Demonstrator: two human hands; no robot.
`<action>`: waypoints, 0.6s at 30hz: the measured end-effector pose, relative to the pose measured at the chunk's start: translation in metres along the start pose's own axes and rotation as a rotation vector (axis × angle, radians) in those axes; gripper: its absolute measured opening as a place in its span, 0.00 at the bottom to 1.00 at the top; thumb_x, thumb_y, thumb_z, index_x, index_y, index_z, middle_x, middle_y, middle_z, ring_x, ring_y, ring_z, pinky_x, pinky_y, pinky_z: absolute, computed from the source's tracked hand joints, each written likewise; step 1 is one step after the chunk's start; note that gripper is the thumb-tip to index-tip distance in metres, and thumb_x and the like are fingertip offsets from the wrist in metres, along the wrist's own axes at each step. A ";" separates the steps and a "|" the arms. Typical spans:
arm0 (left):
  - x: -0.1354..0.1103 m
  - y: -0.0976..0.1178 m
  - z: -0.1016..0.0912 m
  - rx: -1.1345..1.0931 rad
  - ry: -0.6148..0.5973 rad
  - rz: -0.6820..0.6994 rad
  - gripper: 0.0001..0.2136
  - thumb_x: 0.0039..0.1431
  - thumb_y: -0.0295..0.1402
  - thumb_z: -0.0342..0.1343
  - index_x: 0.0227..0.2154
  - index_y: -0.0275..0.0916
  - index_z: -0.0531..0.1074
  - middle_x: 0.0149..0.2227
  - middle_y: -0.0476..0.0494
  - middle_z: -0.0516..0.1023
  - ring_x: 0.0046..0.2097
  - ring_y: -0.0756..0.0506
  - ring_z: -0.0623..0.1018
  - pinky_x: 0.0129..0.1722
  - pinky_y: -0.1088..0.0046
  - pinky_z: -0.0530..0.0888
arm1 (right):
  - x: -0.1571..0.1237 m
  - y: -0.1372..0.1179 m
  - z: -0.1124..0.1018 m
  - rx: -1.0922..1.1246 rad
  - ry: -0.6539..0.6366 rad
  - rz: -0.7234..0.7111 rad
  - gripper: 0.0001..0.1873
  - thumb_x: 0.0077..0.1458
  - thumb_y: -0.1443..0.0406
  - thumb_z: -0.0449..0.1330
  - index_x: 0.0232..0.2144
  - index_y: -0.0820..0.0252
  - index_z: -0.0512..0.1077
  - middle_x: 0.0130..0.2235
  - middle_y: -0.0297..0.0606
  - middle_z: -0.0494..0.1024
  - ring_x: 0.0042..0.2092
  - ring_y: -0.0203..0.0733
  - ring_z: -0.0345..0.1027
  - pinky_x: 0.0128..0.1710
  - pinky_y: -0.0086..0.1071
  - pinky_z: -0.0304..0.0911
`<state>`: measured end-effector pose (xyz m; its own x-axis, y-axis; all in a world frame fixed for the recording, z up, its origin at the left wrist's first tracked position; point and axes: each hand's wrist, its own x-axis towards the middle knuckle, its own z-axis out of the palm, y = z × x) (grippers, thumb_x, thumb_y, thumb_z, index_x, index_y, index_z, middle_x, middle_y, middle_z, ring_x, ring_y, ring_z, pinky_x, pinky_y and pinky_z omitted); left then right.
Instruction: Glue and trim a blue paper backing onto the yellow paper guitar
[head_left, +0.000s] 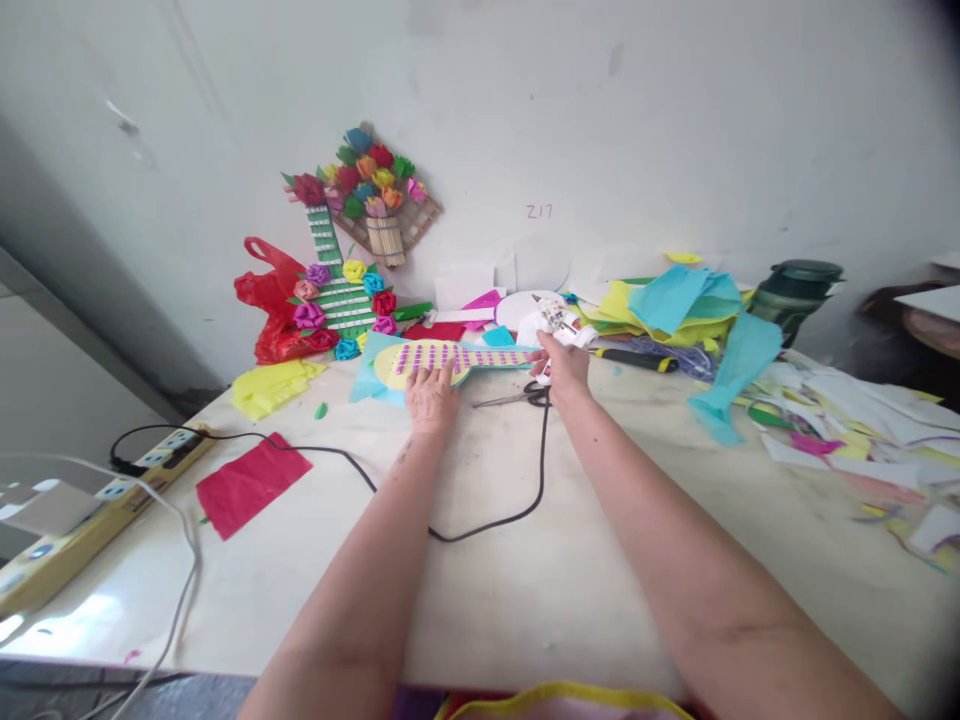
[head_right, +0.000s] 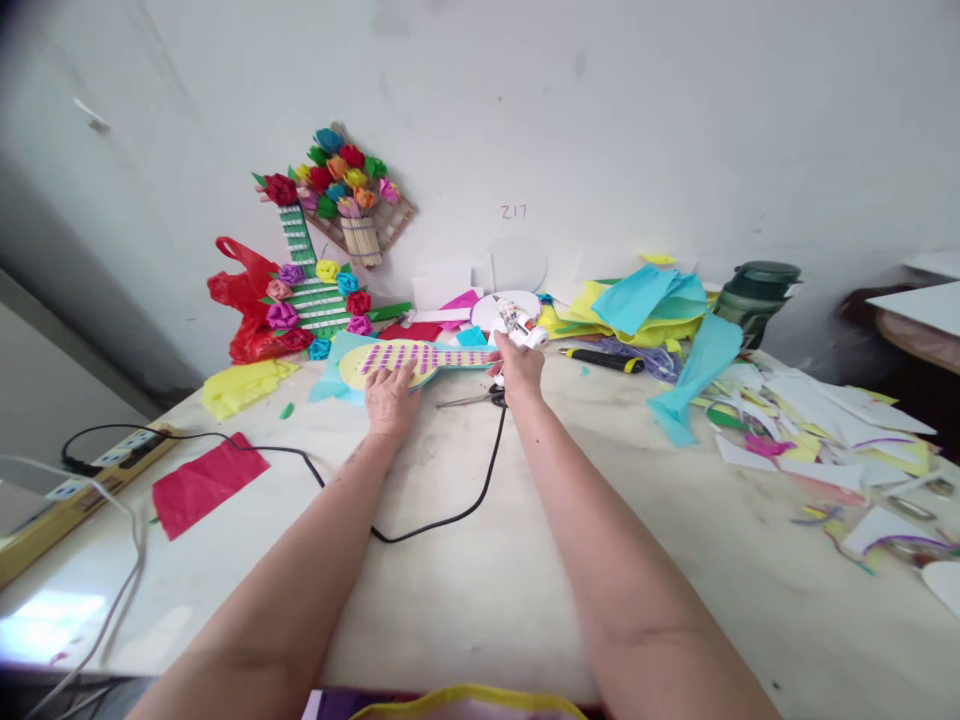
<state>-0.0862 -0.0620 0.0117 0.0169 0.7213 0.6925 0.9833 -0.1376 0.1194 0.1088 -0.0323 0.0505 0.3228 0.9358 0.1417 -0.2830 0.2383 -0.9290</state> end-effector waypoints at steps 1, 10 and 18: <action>0.001 0.003 0.000 0.007 -0.016 -0.013 0.21 0.48 0.28 0.52 0.48 0.41 0.67 0.38 0.40 0.76 0.44 0.38 0.71 0.48 0.59 0.61 | 0.000 0.001 0.000 -0.016 0.003 -0.023 0.13 0.41 0.59 0.60 0.28 0.62 0.67 0.16 0.29 0.69 0.13 0.30 0.58 0.12 0.24 0.56; 0.016 0.027 -0.011 -0.030 -0.135 -0.149 0.21 0.42 0.37 0.59 0.43 0.43 0.70 0.38 0.39 0.75 0.43 0.35 0.71 0.38 0.60 0.68 | 0.008 0.003 -0.010 -0.095 0.048 -0.087 0.13 0.41 0.58 0.59 0.29 0.61 0.67 0.18 0.29 0.70 0.14 0.30 0.59 0.11 0.24 0.54; 0.034 -0.021 -0.041 -0.161 0.475 -0.540 0.09 0.53 0.35 0.48 0.23 0.40 0.69 0.37 0.40 0.74 0.47 0.39 0.68 0.49 0.57 0.62 | 0.005 0.006 -0.011 -0.155 0.049 -0.016 0.14 0.41 0.58 0.59 0.30 0.61 0.67 0.17 0.30 0.70 0.14 0.31 0.59 0.11 0.24 0.54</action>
<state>-0.1140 -0.0621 0.0619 -0.5782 0.3503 0.7368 0.7931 0.0294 0.6084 0.1188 -0.0289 0.0415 0.3710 0.9174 0.1438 -0.1355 0.2067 -0.9690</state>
